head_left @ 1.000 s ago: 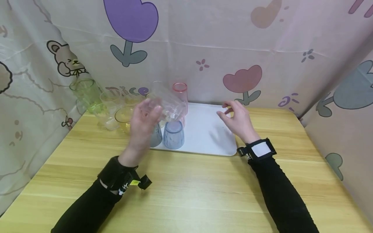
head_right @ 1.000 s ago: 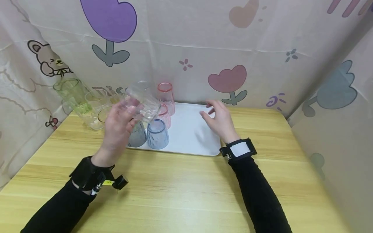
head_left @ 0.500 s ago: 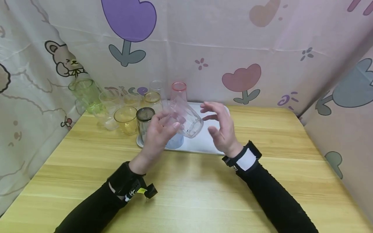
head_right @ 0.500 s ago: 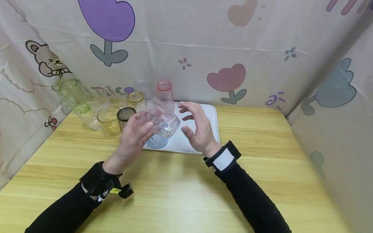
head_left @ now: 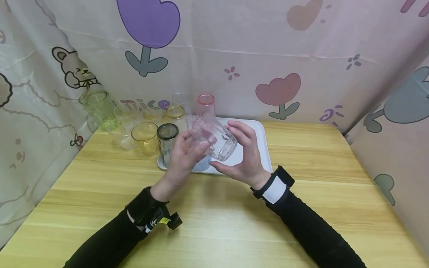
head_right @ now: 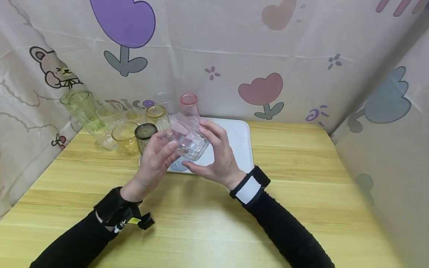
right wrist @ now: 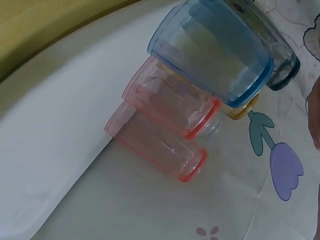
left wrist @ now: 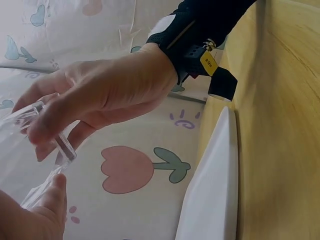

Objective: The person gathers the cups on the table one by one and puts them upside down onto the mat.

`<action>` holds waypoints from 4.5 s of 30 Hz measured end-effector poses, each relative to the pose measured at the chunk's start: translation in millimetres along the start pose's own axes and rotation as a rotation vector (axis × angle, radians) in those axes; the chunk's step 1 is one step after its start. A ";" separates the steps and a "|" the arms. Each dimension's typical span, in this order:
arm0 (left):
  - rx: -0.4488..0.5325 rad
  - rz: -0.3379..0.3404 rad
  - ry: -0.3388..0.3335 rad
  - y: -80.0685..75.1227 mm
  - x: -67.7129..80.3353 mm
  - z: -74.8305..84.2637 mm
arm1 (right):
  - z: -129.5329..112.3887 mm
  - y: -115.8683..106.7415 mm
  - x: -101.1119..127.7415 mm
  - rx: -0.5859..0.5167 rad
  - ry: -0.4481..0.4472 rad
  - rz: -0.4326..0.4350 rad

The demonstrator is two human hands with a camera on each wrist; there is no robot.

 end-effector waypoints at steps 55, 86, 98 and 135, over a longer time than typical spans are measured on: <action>-1.474 -0.820 0.292 99.9 6.9 -95.6 | 199.8 -10.4 9.1 0.251 0.911 -0.300; -1.531 -0.846 0.314 101.9 9.4 -102.1 | 245.1 44.7 33.8 0.338 0.996 -0.542; -1.432 -0.759 0.312 99.9 0.3 -75.4 | 220.8 24.2 17.5 0.335 0.944 -0.476; -1.213 -0.091 0.478 -45.6 -48.6 82.1 | 175.4 -65.1 74.5 0.354 1.065 -0.573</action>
Point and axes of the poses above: each hand's wrist, its own x-axis away from the middle knuckle, its own y-axis out of the palm, z = x × y, the point moved 10 cm from there along -x, towards the middle knuckle, and after that the axes turned 4 degrees about y, right-handed, at the moved point
